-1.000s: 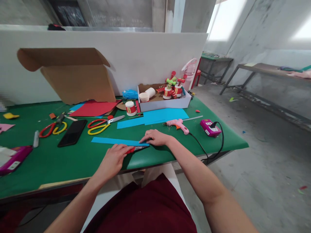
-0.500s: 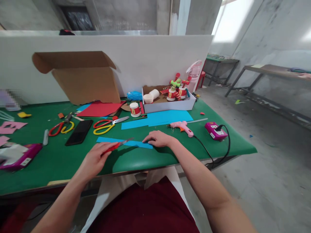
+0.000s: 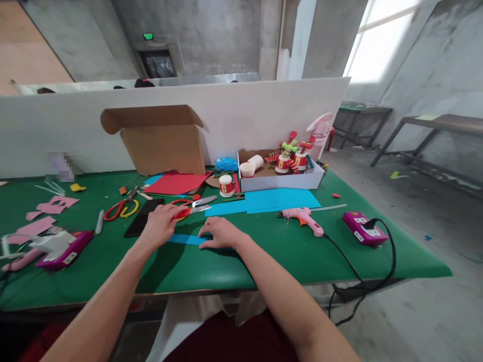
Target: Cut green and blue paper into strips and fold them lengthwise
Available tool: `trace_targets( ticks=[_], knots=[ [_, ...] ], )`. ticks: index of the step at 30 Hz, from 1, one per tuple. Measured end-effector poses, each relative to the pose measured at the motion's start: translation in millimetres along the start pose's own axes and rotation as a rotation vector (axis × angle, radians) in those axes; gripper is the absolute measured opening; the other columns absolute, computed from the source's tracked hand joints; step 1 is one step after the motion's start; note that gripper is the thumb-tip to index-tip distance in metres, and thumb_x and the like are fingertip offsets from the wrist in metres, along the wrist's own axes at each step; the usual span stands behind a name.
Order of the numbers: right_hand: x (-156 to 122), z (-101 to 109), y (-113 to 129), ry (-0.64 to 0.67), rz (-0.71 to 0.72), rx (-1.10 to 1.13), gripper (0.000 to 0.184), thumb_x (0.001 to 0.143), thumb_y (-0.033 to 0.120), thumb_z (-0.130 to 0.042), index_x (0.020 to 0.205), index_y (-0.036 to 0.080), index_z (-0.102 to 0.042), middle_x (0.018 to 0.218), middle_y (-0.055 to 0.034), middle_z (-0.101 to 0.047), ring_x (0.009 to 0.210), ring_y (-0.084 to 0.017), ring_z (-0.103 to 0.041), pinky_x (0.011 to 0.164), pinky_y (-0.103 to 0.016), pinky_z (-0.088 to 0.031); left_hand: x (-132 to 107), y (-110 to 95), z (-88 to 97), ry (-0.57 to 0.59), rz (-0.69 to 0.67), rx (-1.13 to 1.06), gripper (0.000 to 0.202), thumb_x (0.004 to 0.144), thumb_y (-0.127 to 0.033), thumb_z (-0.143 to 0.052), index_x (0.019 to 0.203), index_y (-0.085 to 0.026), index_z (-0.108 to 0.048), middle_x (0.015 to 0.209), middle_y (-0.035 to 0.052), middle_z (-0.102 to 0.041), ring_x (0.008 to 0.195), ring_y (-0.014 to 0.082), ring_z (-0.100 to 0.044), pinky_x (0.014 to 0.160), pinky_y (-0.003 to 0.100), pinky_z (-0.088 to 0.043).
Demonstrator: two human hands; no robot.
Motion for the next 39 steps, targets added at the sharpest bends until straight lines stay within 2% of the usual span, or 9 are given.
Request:
trace_targets(
  ticks=[3,6,12,16,20,23,26,32,39],
  knots=[
    [-8,8,-3,-0.048,0.069,0.114,0.018,0.084,0.034,-0.068,0.087,0.017,-0.074,0.085,-0.0057,-0.068,0.084,-0.016,-0.061,0.075,-0.024,-0.044,23,7,-5.9,-0.002,0.033,0.015,0.047,0.084,-0.013,-0.04,0.124,-0.027,-0.061,0.119,0.0089,-0.063,0.105,0.0289,-0.055,0.08,0.04,-0.046],
    [-13,22,-21,-0.12,-0.039,0.13,0.019,0.088,0.03,-0.063,0.082,0.016,-0.073,0.078,-0.0047,-0.07,0.074,-0.015,-0.06,0.067,-0.023,-0.042,50,12,-8.3,-0.061,0.087,0.015,0.046,0.082,-0.014,-0.043,0.123,-0.024,-0.06,0.111,0.0116,-0.065,0.102,0.0283,-0.056,0.083,0.038,-0.046],
    [-11,27,-31,-0.152,-0.106,0.12,0.018,0.088,0.029,-0.062,0.08,0.017,-0.073,0.077,-0.0036,-0.071,0.07,-0.014,-0.06,0.064,-0.023,-0.04,75,-11,-37.4,-0.049,0.01,-0.018,0.039,0.081,-0.013,-0.046,0.116,-0.02,-0.062,0.103,0.0121,-0.065,0.097,0.0261,-0.058,0.084,0.036,-0.045],
    [-7,24,-39,-0.16,-0.173,0.07,0.02,0.089,0.026,-0.059,0.077,0.018,-0.072,0.077,-0.0037,-0.071,0.073,-0.015,-0.06,0.065,-0.023,-0.038,71,-20,-47.8,-0.021,-0.038,-0.022,0.034,0.084,-0.014,-0.045,0.111,-0.019,-0.065,0.105,0.0144,-0.064,0.1,0.0286,-0.056,0.086,0.039,-0.044],
    [-8,27,-54,-0.186,-0.31,0.022,0.02,0.09,0.027,-0.059,0.077,0.017,-0.072,0.078,-0.0045,-0.071,0.072,-0.015,-0.058,0.061,-0.024,-0.033,67,-21,-35.0,0.004,-0.083,-0.082,0.029,0.086,-0.017,-0.044,0.101,-0.017,-0.069,0.103,0.0157,-0.065,0.102,0.0316,-0.055,0.087,0.043,-0.044],
    [-11,34,-64,-0.247,-0.391,0.0,0.024,0.091,0.027,-0.056,0.075,0.017,-0.07,0.076,-0.0042,-0.07,0.07,-0.014,-0.056,0.06,-0.025,-0.03,50,-45,-41.8,0.308,-0.291,-0.306,0.019,0.084,-0.024,-0.052,0.091,-0.021,-0.07,0.093,0.0079,-0.068,0.093,0.0245,-0.06,0.083,0.034,-0.046],
    [-13,39,-69,-0.313,-0.411,0.003,0.028,0.093,0.028,-0.054,0.072,0.016,-0.067,0.074,-0.0038,-0.069,0.069,-0.013,-0.055,0.061,-0.024,-0.03,21,-73,-48.1,0.539,-0.444,-0.317,0.033,0.073,-0.03,-0.068,0.105,-0.021,-0.067,0.103,0.0069,-0.065,0.098,0.0247,-0.06,0.082,0.032,-0.047],
    [-12,37,-71,-0.338,-0.394,0.065,0.029,0.093,0.029,-0.054,0.071,0.016,-0.067,0.074,-0.0031,-0.069,0.068,-0.013,-0.055,0.061,-0.023,-0.031,-5,-94,-45.0,0.577,-0.425,-0.01,0.026,0.075,-0.02,-0.062,0.1,-0.016,-0.065,0.103,0.0142,-0.063,0.101,0.0315,-0.06,0.081,0.039,-0.048],
    [-12,37,-69,-0.354,-0.384,0.091,0.026,0.093,0.028,-0.054,0.076,0.016,-0.07,0.078,-0.0034,-0.071,0.071,-0.013,-0.057,0.064,-0.023,-0.034,-9,-94,-40.7,0.625,-0.446,-0.124,0.028,0.073,-0.031,-0.069,0.098,-0.02,-0.066,0.101,0.0102,-0.064,0.098,0.0287,-0.06,0.078,0.035,-0.047]
  ],
)
Point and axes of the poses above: each hand's wrist, its own x-axis towards the middle knuckle, its own z-axis out of the back of the hand, y = z × x, the point moved 8 cm from there along x, towards the middle knuckle
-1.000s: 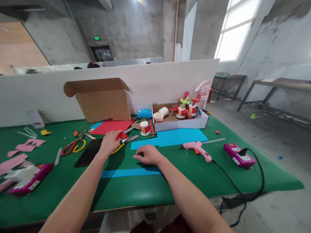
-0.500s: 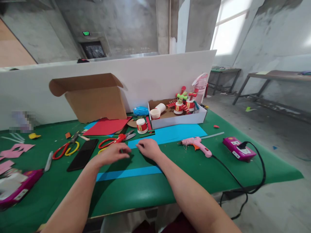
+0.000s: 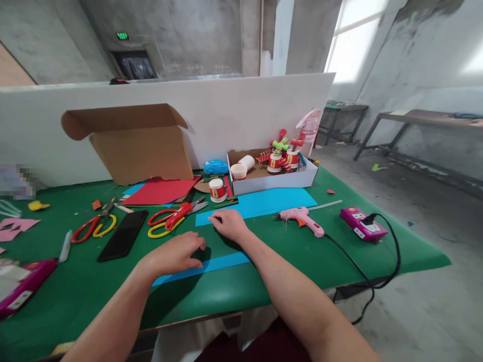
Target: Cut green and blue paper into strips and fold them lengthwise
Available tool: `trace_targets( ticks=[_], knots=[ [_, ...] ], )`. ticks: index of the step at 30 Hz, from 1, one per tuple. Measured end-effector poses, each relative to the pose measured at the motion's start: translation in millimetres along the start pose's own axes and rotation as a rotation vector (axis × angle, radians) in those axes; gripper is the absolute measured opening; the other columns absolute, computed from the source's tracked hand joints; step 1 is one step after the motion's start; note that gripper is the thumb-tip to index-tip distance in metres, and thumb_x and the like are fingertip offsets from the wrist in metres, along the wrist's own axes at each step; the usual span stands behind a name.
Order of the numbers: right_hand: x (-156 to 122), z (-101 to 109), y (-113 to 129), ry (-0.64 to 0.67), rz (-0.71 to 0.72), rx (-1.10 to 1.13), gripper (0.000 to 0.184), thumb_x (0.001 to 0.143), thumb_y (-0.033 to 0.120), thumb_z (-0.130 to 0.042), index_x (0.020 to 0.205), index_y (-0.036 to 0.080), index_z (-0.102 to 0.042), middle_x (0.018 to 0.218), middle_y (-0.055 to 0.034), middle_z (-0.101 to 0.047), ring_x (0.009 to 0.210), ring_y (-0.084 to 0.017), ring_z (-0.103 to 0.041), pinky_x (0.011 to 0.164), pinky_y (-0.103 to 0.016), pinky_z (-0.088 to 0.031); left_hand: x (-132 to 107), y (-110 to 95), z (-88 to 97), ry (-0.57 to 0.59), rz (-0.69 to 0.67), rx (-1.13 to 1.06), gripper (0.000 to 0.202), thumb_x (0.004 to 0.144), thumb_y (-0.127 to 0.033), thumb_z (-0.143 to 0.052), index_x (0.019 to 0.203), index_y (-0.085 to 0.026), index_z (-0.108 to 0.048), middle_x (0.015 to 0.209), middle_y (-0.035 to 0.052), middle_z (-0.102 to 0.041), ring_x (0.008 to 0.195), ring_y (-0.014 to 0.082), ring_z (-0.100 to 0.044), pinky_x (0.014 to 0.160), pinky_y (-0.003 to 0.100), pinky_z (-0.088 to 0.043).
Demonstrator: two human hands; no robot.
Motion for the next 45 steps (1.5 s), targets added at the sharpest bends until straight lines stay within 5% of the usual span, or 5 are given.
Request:
trace_targets(
  ticks=[16,25,28,32,45],
  knots=[
    [1,1,-2,-0.006,-0.003,0.016,0.029,0.092,0.029,-0.054,0.07,0.016,-0.067,0.069,-0.0011,-0.066,0.064,-0.012,-0.052,0.06,-0.022,-0.032,8,-27,-9.3,0.004,-0.105,0.081,0.015,0.068,-0.007,-0.05,0.071,-0.02,-0.057,0.087,0.0081,-0.063,0.089,0.0248,-0.058,0.069,0.033,-0.042],
    [-2,55,-51,-0.508,-0.321,0.473,0.043,0.092,0.052,-0.041,0.097,0.018,-0.066,0.085,-0.0057,-0.068,0.07,-0.015,-0.057,0.068,-0.027,-0.045,7,69,38.9,-0.576,0.327,-0.584,0.009,0.07,-0.019,-0.046,0.075,-0.023,-0.04,0.062,-0.0037,-0.056,0.06,0.0171,-0.059,0.059,0.028,-0.041],
    [0,21,-56,-0.316,-0.493,0.824,0.052,0.09,0.063,-0.039,0.092,0.018,-0.065,0.081,-0.0063,-0.066,0.061,-0.013,-0.054,0.061,-0.027,-0.047,12,74,35.2,-0.675,0.286,-0.95,0.012,0.07,-0.022,-0.046,0.078,-0.024,-0.037,0.062,-0.0063,-0.056,0.054,0.0144,-0.058,0.059,0.027,-0.044],
    [-1,-26,-29,0.08,-0.454,1.002,0.044,0.078,0.061,-0.064,0.08,0.017,-0.067,0.07,-0.0033,-0.064,0.059,-0.011,-0.055,0.059,-0.024,-0.047,22,52,30.9,-0.693,0.18,-0.802,0.014,0.069,-0.024,-0.05,0.077,-0.023,-0.039,0.066,-0.0055,-0.055,0.057,0.0135,-0.056,0.059,0.026,-0.043],
    [1,11,-41,-0.263,-0.338,0.886,0.046,0.069,0.059,-0.068,0.088,0.017,-0.074,0.052,0.004,-0.052,0.051,-0.01,-0.048,0.054,-0.024,-0.045,30,73,13.3,-0.378,0.186,-0.759,0.019,0.07,-0.039,-0.056,0.071,-0.02,-0.051,0.06,-0.0014,-0.061,0.059,0.0161,-0.058,0.059,0.027,-0.043]
  ],
)
Point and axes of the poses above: each hand's wrist, its own x-axis towards the middle knuckle, its own z-axis out of the back of the hand, y = z × x, the point moved 8 cm from there along x, towards the middle knuckle
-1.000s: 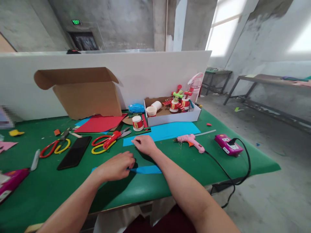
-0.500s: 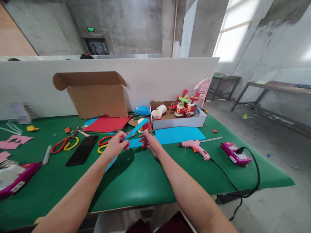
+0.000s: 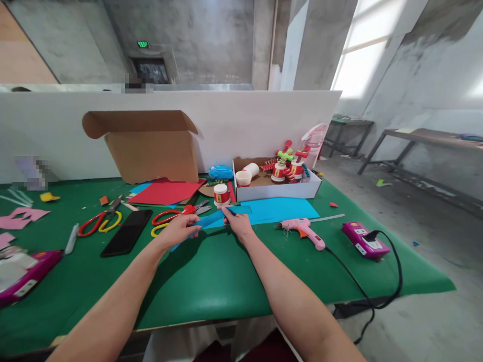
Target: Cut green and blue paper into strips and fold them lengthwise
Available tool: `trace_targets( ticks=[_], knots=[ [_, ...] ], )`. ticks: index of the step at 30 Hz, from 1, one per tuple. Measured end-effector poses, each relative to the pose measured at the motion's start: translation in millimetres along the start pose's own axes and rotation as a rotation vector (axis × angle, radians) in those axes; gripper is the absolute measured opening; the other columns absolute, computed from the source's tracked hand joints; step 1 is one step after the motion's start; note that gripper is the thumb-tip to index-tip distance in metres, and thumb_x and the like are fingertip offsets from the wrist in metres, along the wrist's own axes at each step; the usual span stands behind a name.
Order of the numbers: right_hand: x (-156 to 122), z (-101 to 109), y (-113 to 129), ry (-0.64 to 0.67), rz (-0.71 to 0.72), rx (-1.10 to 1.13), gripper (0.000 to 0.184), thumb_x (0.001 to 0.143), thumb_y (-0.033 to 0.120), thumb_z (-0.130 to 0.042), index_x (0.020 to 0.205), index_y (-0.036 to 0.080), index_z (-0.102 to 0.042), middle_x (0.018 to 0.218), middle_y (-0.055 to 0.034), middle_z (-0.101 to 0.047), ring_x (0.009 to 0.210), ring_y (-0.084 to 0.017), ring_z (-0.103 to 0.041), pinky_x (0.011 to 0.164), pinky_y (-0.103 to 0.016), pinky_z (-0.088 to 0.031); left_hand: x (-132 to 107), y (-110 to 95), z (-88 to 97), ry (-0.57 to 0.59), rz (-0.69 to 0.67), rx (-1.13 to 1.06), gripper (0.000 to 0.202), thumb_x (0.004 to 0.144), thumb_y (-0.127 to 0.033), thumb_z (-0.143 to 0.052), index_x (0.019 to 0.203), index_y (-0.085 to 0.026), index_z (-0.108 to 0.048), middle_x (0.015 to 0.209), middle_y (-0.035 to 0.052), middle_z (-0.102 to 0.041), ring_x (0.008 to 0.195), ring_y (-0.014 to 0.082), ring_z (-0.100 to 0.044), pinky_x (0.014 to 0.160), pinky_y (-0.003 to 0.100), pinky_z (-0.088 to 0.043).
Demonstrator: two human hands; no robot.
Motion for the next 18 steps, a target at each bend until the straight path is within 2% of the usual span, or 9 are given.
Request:
trace_targets(
  ticks=[3,6,9,14,16,18],
  knots=[
    [2,12,10,-0.085,0.085,-0.038,0.044,0.07,0.058,-0.067,0.086,0.017,-0.073,0.051,0.0041,-0.051,0.05,-0.01,-0.048,0.052,-0.024,-0.045,0,5,10.9,-0.036,0.028,-0.025,0.025,0.07,-0.046,-0.055,0.068,-0.021,-0.05,0.054,-0.0029,-0.057,0.054,0.0148,-0.054,0.056,0.026,-0.043],
    [7,28,15,-0.169,0.099,-0.112,0.044,0.069,0.057,-0.067,0.083,0.016,-0.072,0.049,0.004,-0.052,0.047,-0.01,-0.048,0.048,-0.024,-0.044,-1,8,20.7,-0.065,0.041,-0.038,0.033,0.069,-0.054,-0.052,0.068,-0.021,-0.05,0.049,-0.0053,-0.048,0.049,0.013,-0.048,0.052,0.024,-0.039],
    [11,38,21,-0.198,0.113,-0.243,0.043,0.072,0.056,-0.064,0.084,0.016,-0.072,0.048,0.0032,-0.054,0.046,-0.013,-0.052,0.047,-0.024,-0.043,-3,11,25.2,-0.033,0.059,-0.055,0.039,0.068,-0.059,-0.05,0.065,-0.021,-0.044,0.051,-0.0073,-0.039,0.049,0.0109,-0.042,0.051,0.023,-0.037],
    [5,51,39,-0.183,0.191,-0.494,0.033,0.081,0.047,-0.057,0.084,0.017,-0.071,0.058,-0.0001,-0.064,0.055,-0.017,-0.064,0.055,-0.025,-0.045,-13,12,15.7,0.185,0.055,0.005,0.044,0.07,-0.062,-0.051,0.061,-0.022,-0.035,0.056,-0.0071,-0.031,0.052,0.0098,-0.036,0.048,0.021,-0.033],
    [-6,56,42,-0.128,0.181,-0.63,0.027,0.085,0.04,-0.056,0.083,0.018,-0.071,0.063,-0.0002,-0.067,0.058,-0.016,-0.065,0.059,-0.025,-0.046,-18,11,8.4,0.295,0.024,0.066,0.045,0.072,-0.062,-0.05,0.06,-0.022,-0.035,0.056,-0.0063,-0.034,0.051,0.0104,-0.036,0.047,0.021,-0.031],
    [-18,61,37,-0.02,0.114,-0.807,0.023,0.087,0.034,-0.055,0.082,0.019,-0.072,0.061,0.0004,-0.067,0.06,-0.017,-0.065,0.063,-0.025,-0.046,-21,10,0.9,0.387,-0.002,0.139,0.042,0.075,-0.06,-0.048,0.06,-0.021,-0.038,0.055,-0.0051,-0.039,0.052,0.0115,-0.04,0.049,0.022,-0.033]
  ],
)
Point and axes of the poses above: each hand's wrist, its own x-axis towards the middle knuckle, its own z-axis out of the back of the hand, y = z × x, the point moved 8 cm from there along x, towards the middle knuckle
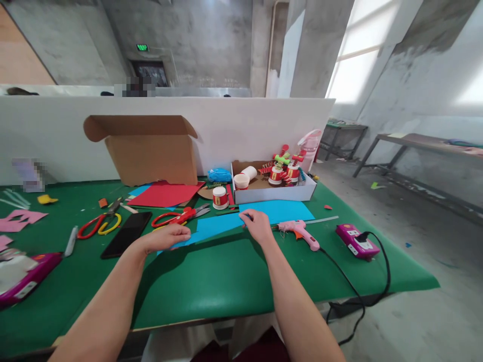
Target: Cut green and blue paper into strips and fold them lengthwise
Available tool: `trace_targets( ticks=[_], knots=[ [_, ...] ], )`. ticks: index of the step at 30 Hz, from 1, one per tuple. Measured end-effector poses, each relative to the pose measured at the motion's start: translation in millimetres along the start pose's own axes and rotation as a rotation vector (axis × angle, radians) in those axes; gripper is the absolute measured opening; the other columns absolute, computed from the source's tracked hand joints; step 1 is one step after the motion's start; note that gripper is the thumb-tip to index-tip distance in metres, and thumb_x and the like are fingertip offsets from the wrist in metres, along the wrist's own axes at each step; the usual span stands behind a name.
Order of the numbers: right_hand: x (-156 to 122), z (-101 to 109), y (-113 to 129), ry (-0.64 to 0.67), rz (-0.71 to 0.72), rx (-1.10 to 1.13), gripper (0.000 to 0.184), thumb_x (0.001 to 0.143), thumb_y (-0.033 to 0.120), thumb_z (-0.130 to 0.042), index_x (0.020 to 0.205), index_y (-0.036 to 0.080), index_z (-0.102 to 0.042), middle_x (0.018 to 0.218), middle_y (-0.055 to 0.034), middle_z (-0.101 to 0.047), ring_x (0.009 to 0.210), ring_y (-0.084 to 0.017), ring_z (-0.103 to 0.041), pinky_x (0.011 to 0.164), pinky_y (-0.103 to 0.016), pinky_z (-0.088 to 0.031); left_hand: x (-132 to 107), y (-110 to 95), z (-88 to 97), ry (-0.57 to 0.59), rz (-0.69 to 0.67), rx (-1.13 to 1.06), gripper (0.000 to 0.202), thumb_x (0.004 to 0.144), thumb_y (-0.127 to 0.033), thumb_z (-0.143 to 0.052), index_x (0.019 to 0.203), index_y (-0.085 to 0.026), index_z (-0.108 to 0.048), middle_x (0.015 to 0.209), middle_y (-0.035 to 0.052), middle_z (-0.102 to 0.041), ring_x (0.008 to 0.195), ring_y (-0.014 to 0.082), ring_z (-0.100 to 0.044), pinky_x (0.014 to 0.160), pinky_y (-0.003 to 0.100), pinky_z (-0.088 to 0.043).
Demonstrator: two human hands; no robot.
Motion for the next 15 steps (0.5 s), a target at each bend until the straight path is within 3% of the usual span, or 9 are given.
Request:
trace_targets(
  ticks=[3,6,7,9,11,15],
  knots=[
    [-19,7,-10,0.084,-0.051,-0.322,0.015,0.085,0.031,-0.061,0.09,0.021,-0.072,0.069,-0.0025,-0.07,0.07,-0.019,-0.065,0.064,-0.027,-0.045,1,-4,-6.0,0.028,-0.006,0.155,0.031,0.079,-0.048,-0.049,0.064,-0.02,-0.05,0.061,-0.0017,-0.053,0.061,0.0149,-0.051,0.056,0.024,-0.039],
    [-25,17,6,-0.078,0.038,-0.527,0.023,0.084,0.032,-0.066,0.103,0.02,-0.07,0.093,-0.0101,-0.071,0.087,-0.024,-0.063,0.073,-0.031,-0.046,1,-16,6.4,-0.208,-0.024,0.353,0.015,0.077,-0.031,-0.054,0.081,-0.02,-0.062,0.083,0.0036,-0.066,0.08,0.0195,-0.059,0.067,0.026,-0.043],
    [-25,10,18,-0.084,0.13,-0.52,0.021,0.086,0.031,-0.064,0.102,0.019,-0.07,0.097,-0.0109,-0.07,0.092,-0.024,-0.062,0.077,-0.032,-0.045,0,-23,11.2,-0.305,-0.038,0.404,0.014,0.077,-0.027,-0.055,0.085,-0.02,-0.064,0.089,0.005,-0.068,0.084,0.0203,-0.06,0.07,0.027,-0.043],
    [-27,-19,44,0.038,0.354,-0.416,0.012,0.089,0.025,-0.06,0.093,0.019,-0.07,0.095,-0.0086,-0.07,0.093,-0.022,-0.06,0.083,-0.031,-0.044,-2,-36,13.2,-0.421,-0.087,0.445,0.015,0.078,-0.02,-0.053,0.084,-0.019,-0.066,0.09,0.0058,-0.069,0.085,0.0196,-0.061,0.073,0.027,-0.044],
    [-31,-52,62,0.222,0.51,-0.289,0.01,0.089,0.019,-0.059,0.087,0.019,-0.069,0.088,-0.0055,-0.071,0.088,-0.019,-0.06,0.081,-0.029,-0.044,0,-45,3.1,-0.397,-0.146,0.424,0.016,0.08,-0.019,-0.052,0.08,-0.019,-0.068,0.084,0.004,-0.07,0.079,0.0169,-0.061,0.071,0.025,-0.044],
    [-32,-85,62,0.323,0.543,-0.166,0.009,0.087,0.014,-0.061,0.084,0.017,-0.069,0.084,-0.0048,-0.07,0.083,-0.017,-0.061,0.077,-0.028,-0.045,4,-48,-25.0,-0.29,-0.164,0.489,0.011,0.077,-0.025,-0.061,0.081,-0.018,-0.068,0.082,0.0041,-0.069,0.08,0.0182,-0.062,0.068,0.025,-0.044]
  ],
)
Point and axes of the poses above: each hand's wrist, its own x-axis towards the middle knuckle, its own z-axis out of the back of the hand, y = z × x, the point moved 8 cm from there along x, towards the middle knuckle
